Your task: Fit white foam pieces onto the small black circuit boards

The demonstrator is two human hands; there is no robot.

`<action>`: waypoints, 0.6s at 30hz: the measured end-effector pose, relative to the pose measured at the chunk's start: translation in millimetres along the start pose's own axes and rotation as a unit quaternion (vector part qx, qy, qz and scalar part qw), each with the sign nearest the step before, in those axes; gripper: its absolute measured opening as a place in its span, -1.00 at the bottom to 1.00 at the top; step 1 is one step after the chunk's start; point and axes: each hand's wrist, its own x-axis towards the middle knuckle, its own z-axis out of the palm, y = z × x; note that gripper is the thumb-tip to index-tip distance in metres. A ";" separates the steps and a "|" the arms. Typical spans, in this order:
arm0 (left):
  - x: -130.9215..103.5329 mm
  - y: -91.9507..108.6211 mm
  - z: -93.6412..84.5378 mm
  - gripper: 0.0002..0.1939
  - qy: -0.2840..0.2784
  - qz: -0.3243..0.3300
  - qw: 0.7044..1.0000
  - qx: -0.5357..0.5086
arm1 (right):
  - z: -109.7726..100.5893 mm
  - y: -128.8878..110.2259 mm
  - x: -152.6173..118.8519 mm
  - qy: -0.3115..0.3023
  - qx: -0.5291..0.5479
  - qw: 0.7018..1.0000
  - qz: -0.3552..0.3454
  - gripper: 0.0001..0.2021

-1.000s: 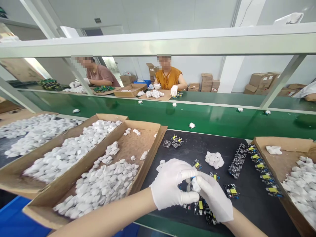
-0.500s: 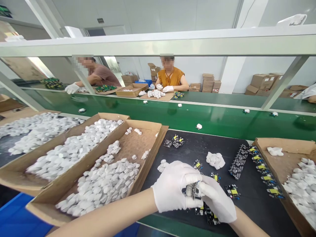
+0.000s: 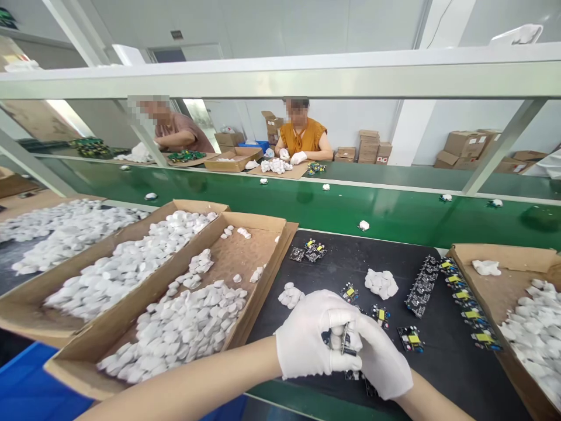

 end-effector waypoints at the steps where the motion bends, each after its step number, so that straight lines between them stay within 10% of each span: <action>1: 0.4 0.2 -0.8 -0.83 -0.011 -0.003 1.000 -0.009 | 0.8 -0.3 -0.5 -0.002 0.018 1.000 0.012 -0.54; 10: -0.4 -2.4 -4.1 -0.74 0.020 0.025 0.999 -0.021 | -1.6 -8.2 -6.3 -0.008 0.049 0.999 -0.013 -0.76; 15: 1.0 -2.1 -3.7 -0.84 -0.054 0.032 0.998 0.018 | -4.4 -2.7 -3.3 -0.018 0.078 0.997 -0.017 -0.66; 18: -4.3 -4.9 0.3 -0.74 0.032 0.043 0.999 -0.010 | -2.4 -4.6 -3.4 0.006 0.058 0.998 -0.006 -0.65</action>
